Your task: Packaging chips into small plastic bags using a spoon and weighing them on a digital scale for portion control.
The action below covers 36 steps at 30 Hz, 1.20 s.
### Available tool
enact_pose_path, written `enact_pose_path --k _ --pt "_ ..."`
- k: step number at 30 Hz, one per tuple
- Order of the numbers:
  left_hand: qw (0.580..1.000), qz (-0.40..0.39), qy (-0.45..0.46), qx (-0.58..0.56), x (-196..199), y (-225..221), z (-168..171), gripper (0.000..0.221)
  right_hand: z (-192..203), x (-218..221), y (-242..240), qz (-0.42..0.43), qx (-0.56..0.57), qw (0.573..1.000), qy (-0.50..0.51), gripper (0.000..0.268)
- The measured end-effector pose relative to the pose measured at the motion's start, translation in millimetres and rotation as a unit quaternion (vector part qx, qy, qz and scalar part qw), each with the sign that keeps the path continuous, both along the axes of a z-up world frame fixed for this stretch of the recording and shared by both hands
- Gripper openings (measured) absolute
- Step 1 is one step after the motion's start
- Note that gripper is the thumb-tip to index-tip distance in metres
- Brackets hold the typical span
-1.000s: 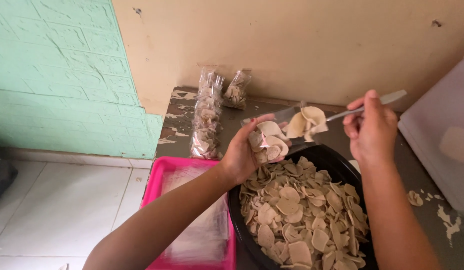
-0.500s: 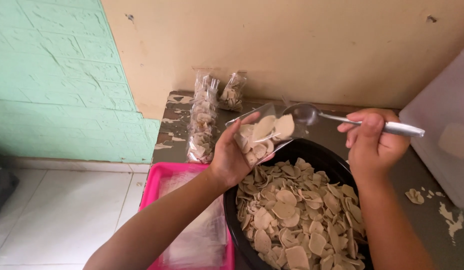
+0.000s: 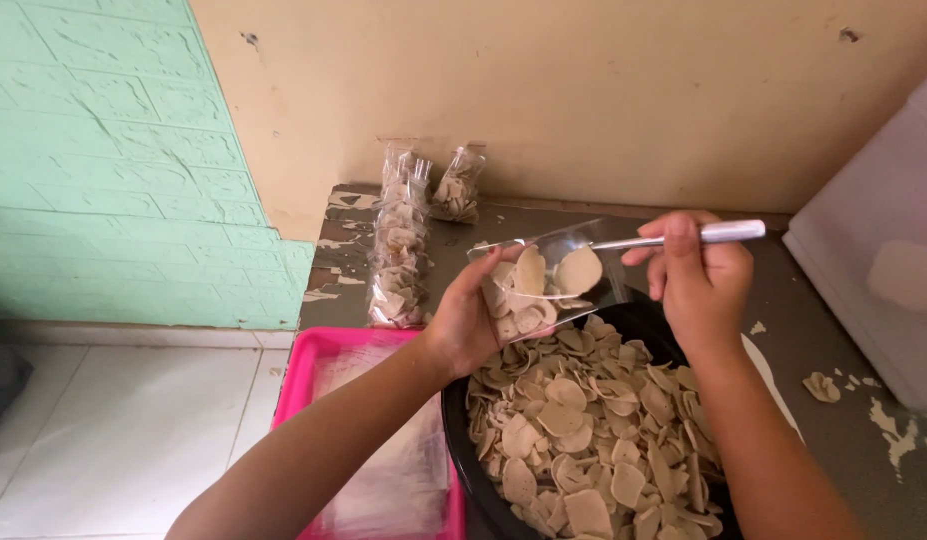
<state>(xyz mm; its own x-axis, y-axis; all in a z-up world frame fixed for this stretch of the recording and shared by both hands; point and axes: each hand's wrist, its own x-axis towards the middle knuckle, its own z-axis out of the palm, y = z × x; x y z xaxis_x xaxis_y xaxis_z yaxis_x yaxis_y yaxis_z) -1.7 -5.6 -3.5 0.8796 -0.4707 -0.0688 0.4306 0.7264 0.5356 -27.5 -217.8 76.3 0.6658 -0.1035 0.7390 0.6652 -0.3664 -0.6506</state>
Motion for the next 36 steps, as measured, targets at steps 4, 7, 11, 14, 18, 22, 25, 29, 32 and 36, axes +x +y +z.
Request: enact_pose_path --k 4,7,11,14,18,22,25,29,32,36 --pt "1.000 -0.004 -0.008 0.000 4.4 2.0 1.1 0.063 -18.2 14.8 -28.7 -0.053 0.035 0.996 -0.069 0.048" --pt "0.999 0.020 0.022 -0.029 2.6 8.7 4.5 0.056 -17.4 20.6 -40.6 -0.103 0.111 0.983 -0.108 0.059" --pt "0.996 0.029 0.030 -0.077 -8.5 14.9 14.9 0.060 -29.6 31.7 -49.8 -0.095 0.175 0.979 -0.041 0.046" --pt "0.998 0.014 0.010 -0.068 -8.2 11.7 14.0 0.064 -45.1 35.5 -55.0 -0.086 -0.006 0.996 0.023 0.039" --pt "0.998 0.045 -0.022 -0.033 3.4 13.0 -4.6 0.064 -55.7 40.3 -54.8 -0.055 -0.205 0.977 0.027 0.035" --pt "0.998 0.052 -0.031 -0.011 -14.2 22.7 10.0 0.064 -48.0 24.3 -32.2 -0.002 -0.189 0.981 0.038 0.034" --pt "0.998 0.067 -0.010 0.003 -17.1 25.4 12.4 0.067 -51.6 26.9 -23.4 0.024 -0.126 0.961 0.244 0.037" --pt "0.997 0.067 -0.037 -0.010 -16.0 26.2 7.9 0.068 -65.1 27.1 -19.4 0.104 -0.080 0.913 0.386 0.041" --pt "0.997 0.064 -0.046 -0.018 -8.5 22.9 6.0 0.068 -57.2 21.4 -13.5 0.143 -0.065 0.894 0.419 0.038" --pt "0.996 0.057 -0.059 -0.047 -4.0 15.9 2.6 0.064 -67.4 34.6 -24.4 0.147 -0.029 0.874 0.462 0.040"
